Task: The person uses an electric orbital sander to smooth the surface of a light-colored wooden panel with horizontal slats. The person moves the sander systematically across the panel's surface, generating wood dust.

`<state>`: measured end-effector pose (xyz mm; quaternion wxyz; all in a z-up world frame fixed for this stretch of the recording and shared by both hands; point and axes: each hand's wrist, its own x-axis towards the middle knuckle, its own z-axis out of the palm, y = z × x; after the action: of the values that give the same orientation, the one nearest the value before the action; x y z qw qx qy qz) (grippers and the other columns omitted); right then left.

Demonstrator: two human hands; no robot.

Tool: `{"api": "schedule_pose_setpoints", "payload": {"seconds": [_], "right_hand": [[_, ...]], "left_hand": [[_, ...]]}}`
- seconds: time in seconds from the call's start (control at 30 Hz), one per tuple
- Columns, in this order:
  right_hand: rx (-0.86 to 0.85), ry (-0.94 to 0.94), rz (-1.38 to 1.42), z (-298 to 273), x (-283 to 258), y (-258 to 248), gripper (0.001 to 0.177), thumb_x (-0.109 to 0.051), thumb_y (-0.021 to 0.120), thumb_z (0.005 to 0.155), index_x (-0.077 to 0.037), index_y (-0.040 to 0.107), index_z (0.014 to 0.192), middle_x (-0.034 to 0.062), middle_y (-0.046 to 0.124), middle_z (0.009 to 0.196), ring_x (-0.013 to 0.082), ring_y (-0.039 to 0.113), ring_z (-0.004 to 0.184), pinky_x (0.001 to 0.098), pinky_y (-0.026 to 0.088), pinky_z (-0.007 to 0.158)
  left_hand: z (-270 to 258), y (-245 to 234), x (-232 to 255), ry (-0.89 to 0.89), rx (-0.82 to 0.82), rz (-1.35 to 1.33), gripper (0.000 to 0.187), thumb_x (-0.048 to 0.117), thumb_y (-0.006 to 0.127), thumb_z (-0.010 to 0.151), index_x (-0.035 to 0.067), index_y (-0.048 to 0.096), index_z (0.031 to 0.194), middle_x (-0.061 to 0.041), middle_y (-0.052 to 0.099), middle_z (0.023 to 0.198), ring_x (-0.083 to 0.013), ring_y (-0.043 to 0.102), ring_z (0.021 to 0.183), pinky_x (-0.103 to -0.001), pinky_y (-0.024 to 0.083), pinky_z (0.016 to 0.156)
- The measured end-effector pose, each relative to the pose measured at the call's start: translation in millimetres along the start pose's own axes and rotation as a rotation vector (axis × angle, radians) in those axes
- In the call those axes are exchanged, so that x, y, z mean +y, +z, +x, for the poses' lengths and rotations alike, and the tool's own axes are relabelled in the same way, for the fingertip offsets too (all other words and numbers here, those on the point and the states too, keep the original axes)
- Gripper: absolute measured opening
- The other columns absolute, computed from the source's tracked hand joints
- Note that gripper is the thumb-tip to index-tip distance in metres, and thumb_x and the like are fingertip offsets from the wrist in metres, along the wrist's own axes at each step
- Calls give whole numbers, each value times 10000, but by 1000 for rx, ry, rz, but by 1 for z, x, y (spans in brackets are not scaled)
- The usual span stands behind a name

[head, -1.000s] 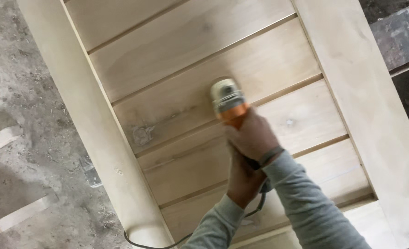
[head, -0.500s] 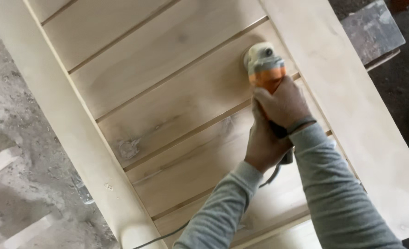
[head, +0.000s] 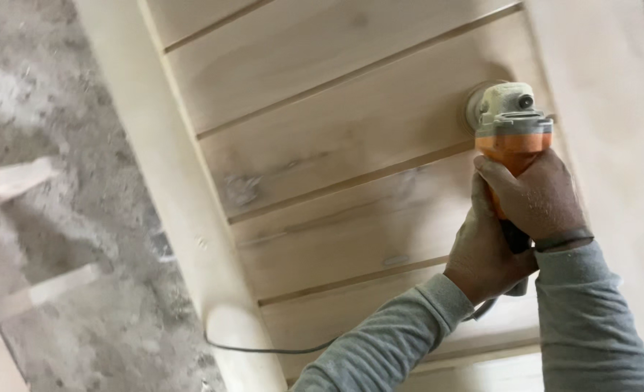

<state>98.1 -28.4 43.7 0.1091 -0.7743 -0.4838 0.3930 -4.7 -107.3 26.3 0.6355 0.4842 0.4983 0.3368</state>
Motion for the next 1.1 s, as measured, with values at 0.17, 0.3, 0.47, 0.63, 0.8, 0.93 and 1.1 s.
{"api": "schedule_pose_setpoints", "payload": {"seconds": [0.17,0.3,0.47,0.63,0.8,0.93,1.1], "right_hand": [[-51,-93,13,-8,-34,50,518,-358,758,845,28,665,1178,253,738,1046,382,739,985,455,589,831],[-107,-144,-3,-27,-66,93,509,-340,770,823,36,653,1146,269,737,1029,398,734,975,461,589,822],[-157,-215,16,-48,-103,131,495,-322,763,820,55,642,1117,247,741,1023,376,739,968,455,588,838],[-264,-148,-9,-65,-135,162,512,-341,743,825,43,625,1143,233,748,1012,348,757,934,439,608,829],[-256,-242,-50,-78,-158,193,576,-320,777,817,83,569,1171,253,730,1040,372,740,954,458,600,823],[-346,-275,-17,-86,-177,215,536,-283,745,794,47,583,1184,229,749,989,374,762,917,448,620,791],[-441,-299,-255,-79,-185,217,598,-360,797,857,77,544,1178,263,742,952,411,746,896,466,615,812]], "left_hand": [[-27,-43,-10,-28,136,3,1188,409,828,854,-37,37,1619,-251,624,1363,-358,685,1250,-438,606,1018],[-55,-84,-12,-49,215,-175,1118,428,809,862,-19,125,1625,-229,620,1406,-344,690,1241,-433,604,992],[-81,-132,-9,51,299,-122,1162,374,843,864,-11,79,1650,-230,589,1451,-338,661,1298,-428,596,1034],[-99,-164,-10,-28,335,-152,1139,365,840,866,-8,62,1610,-211,602,1393,-311,676,1253,-411,612,1012],[-119,-195,-14,46,381,-274,1079,319,822,909,-1,95,1640,-211,550,1444,-310,625,1295,-419,592,1038],[-126,-210,-15,-34,407,-336,1026,264,809,883,-3,91,1565,-191,552,1402,-285,630,1239,-405,599,992],[-126,-194,-24,-21,486,-478,872,183,737,956,-15,149,1570,-224,572,1375,-298,642,1175,-412,599,962]]}}
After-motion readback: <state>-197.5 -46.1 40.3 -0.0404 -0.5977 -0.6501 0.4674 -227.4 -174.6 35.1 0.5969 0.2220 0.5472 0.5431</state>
